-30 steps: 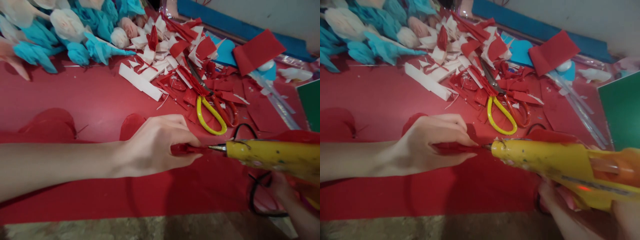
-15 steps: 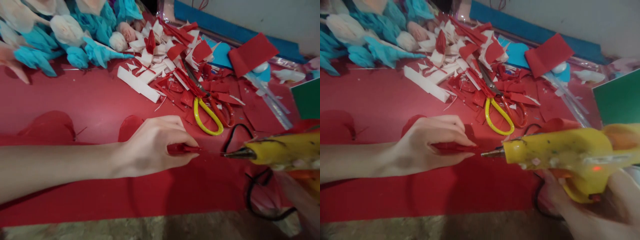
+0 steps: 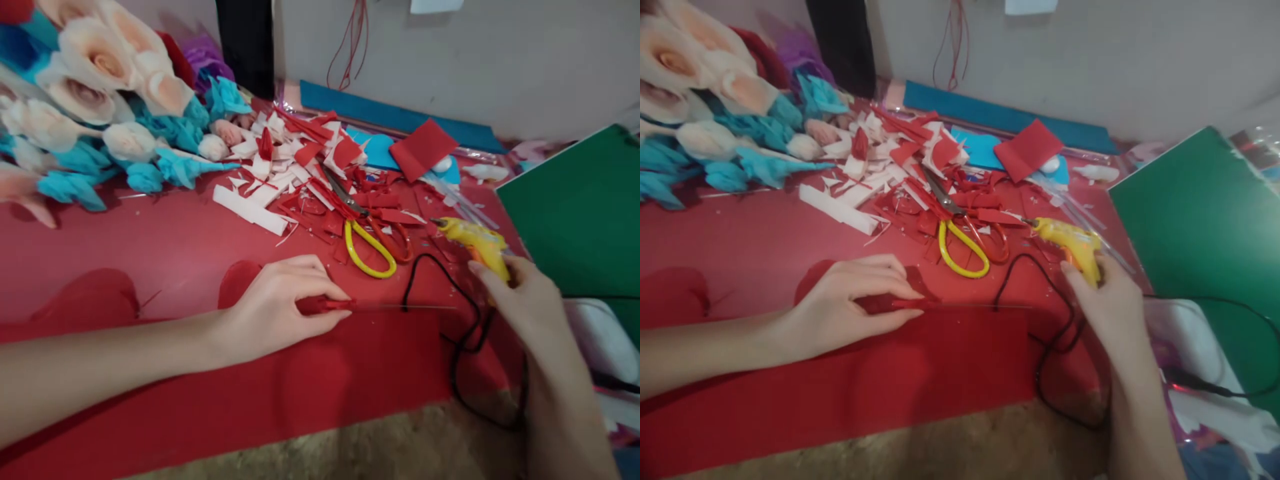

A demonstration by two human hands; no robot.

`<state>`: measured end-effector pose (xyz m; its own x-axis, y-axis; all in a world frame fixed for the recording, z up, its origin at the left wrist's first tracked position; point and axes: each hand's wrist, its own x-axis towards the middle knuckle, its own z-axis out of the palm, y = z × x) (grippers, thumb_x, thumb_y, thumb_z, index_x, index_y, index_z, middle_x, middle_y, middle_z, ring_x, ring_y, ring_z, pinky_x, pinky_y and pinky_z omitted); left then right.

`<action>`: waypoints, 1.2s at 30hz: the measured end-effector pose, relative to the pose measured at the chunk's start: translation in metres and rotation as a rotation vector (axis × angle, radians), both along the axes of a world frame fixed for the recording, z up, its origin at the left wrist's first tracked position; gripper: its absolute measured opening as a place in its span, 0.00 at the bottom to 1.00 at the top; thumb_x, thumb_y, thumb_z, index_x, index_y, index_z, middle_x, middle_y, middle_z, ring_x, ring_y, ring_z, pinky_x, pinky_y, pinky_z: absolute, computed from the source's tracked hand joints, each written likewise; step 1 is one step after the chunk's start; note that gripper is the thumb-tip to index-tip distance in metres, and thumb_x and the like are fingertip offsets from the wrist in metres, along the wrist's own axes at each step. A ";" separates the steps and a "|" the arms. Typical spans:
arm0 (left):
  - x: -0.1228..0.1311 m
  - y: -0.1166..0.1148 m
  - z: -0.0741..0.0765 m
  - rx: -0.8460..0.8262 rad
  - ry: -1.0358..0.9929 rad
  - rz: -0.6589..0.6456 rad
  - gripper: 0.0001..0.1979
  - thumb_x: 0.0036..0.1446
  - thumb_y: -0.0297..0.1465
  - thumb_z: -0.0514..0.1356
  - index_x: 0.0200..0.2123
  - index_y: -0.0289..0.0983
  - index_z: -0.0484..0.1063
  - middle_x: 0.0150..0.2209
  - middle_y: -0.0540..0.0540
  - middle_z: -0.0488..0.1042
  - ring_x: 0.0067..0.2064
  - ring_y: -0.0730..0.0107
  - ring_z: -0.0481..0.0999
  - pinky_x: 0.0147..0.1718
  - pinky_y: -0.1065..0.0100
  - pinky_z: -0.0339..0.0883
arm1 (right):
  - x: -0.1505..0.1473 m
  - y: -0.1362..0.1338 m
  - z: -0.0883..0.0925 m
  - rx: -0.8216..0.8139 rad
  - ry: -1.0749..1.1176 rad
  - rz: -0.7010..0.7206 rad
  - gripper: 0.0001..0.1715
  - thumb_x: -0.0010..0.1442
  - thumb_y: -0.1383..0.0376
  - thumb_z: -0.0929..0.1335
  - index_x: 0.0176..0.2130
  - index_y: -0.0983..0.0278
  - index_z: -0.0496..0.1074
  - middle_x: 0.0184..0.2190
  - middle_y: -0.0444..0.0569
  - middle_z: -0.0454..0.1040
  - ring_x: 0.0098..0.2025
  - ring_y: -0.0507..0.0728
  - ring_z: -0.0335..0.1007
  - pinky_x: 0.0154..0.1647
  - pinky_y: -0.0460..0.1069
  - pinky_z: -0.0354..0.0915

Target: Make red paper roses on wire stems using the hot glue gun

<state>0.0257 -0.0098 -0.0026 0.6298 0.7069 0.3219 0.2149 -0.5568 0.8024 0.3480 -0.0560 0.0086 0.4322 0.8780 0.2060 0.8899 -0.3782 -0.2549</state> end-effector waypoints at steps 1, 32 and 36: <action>0.000 0.000 0.000 0.000 0.005 0.000 0.03 0.50 0.27 0.61 0.28 0.33 0.74 0.23 0.49 0.72 0.28 0.75 0.69 0.27 0.75 0.64 | 0.007 0.002 -0.005 -0.002 -0.039 0.016 0.22 0.51 0.49 0.67 0.31 0.66 0.69 0.22 0.47 0.67 0.23 0.54 0.63 0.22 0.48 0.59; -0.002 0.003 0.000 0.027 -0.036 -0.155 0.04 0.50 0.24 0.60 0.31 0.34 0.74 0.29 0.45 0.77 0.33 0.70 0.71 0.33 0.68 0.68 | -0.136 -0.012 0.026 0.124 0.127 0.968 0.07 0.54 0.72 0.68 0.37 0.65 0.70 0.33 0.46 0.73 0.37 0.55 0.67 0.39 0.53 0.64; -0.001 0.004 0.000 0.038 -0.026 -0.145 0.04 0.50 0.23 0.60 0.31 0.34 0.74 0.30 0.45 0.77 0.34 0.70 0.71 0.33 0.68 0.68 | -0.137 -0.011 0.024 0.129 0.135 0.950 0.06 0.53 0.72 0.68 0.35 0.64 0.70 0.32 0.45 0.74 0.36 0.54 0.68 0.39 0.52 0.64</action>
<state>0.0244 -0.0062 -0.0027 0.7153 0.5960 0.3648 0.1092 -0.6109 0.7841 0.2112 -0.0668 0.0323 -0.4194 0.8474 0.3256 0.7702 0.5220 -0.3664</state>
